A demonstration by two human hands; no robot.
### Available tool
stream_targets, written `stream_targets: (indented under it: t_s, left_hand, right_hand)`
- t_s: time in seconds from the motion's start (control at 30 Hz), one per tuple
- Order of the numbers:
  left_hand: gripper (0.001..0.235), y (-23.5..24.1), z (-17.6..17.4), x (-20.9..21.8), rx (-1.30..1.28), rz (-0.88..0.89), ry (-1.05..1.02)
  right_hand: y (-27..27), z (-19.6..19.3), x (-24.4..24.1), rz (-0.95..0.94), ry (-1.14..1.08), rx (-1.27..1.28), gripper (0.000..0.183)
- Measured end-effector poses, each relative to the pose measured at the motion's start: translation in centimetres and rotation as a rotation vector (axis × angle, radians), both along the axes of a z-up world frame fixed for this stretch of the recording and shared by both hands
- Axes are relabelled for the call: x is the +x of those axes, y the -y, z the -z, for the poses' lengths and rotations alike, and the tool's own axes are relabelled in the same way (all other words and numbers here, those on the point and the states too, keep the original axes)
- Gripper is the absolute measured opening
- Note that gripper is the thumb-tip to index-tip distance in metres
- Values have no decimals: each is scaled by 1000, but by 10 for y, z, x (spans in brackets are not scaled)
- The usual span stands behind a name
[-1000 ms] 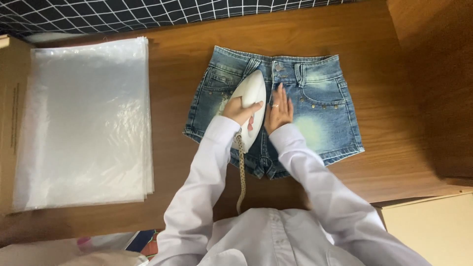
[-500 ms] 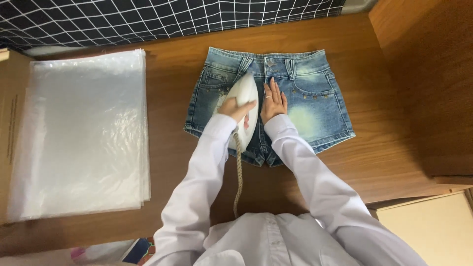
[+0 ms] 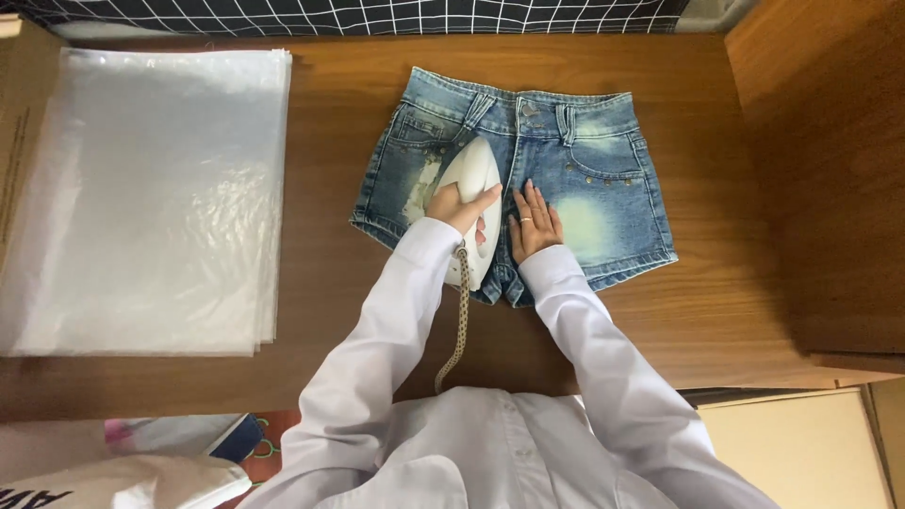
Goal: The person takes a pair of denim shorts from a clothing rack, lays them on a wooden table, and irons them with a white iron. The person smooths the fabric with their hands before and during ironing.
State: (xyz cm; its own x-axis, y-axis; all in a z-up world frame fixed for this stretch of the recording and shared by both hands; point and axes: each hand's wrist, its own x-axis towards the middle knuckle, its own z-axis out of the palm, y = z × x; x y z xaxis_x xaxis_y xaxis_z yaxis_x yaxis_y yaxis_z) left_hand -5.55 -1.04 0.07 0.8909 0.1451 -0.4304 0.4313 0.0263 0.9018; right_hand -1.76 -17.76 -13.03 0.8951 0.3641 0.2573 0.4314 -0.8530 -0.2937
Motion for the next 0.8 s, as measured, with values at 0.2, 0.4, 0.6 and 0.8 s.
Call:
stream_targets:
  t_s: [0.2, 0.4, 0.6, 0.8]
  left_hand:
    - [31, 1, -27, -16, 102, 6, -18]
    - [38, 3, -36, -22, 119, 28, -34]
    - [46, 12, -40, -23, 134, -27, -48]
    - [34, -12, -22, -12, 246, 198, -6]
  right_hand:
    - [-2, -18, -7, -32, -52, -47, 49]
    - [-7, -23, -11, -19, -64, -62, 47]
    - [-8, -21, -12, -2, -22, -99, 46]
    - [-6, -28, -12, -45, -32, -128, 48]
